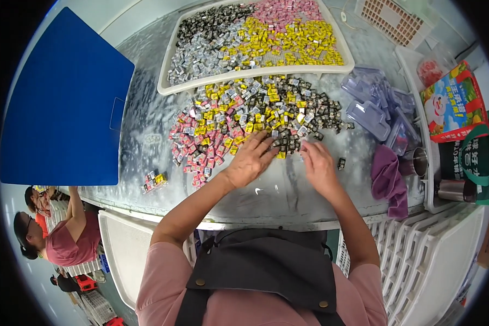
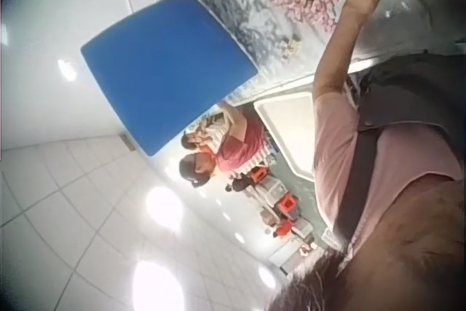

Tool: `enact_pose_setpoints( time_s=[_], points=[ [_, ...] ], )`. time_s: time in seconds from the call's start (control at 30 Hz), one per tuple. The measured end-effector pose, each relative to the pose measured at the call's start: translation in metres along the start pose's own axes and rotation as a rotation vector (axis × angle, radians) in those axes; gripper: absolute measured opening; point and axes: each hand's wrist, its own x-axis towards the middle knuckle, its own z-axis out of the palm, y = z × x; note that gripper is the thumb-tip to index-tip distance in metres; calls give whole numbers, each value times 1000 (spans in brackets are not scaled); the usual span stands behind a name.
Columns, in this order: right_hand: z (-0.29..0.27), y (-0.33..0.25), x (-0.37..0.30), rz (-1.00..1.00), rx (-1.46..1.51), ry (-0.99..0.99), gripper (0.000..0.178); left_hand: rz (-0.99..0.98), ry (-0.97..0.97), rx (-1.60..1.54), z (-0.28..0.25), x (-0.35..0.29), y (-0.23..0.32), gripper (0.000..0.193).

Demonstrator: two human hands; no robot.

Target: Sorting and arranging small colorful toy components on a workbench.

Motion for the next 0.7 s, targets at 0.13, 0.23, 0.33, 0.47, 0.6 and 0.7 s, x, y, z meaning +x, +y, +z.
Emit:
enact_pose_setpoints(
  time_s=[0.13,0.23,0.33,0.47,0.6,0.7],
  points=[
    [-23,-17,-11,-77,-180,-38,29,-86,85,-58,-6,-12,5,36],
    [-13,-25,-32,-165,-178,-97,31,-102,111,-191,7,-15,32,36],
    [-3,-23,-43,-212,-199,-137,29,-114,66,-274,16,-19,52,36],
    [3,-16,-38,-158,-157,-145,26,-136,120,-302,25,-36,67,37],
    [14,-14,-27,-111,-154,-76,24,-20,106,-425,27,-45,77,35],
    [19,-15,-20,-71,-191,-66,23,-42,111,-482,21,-44,79,34]
  ],
)
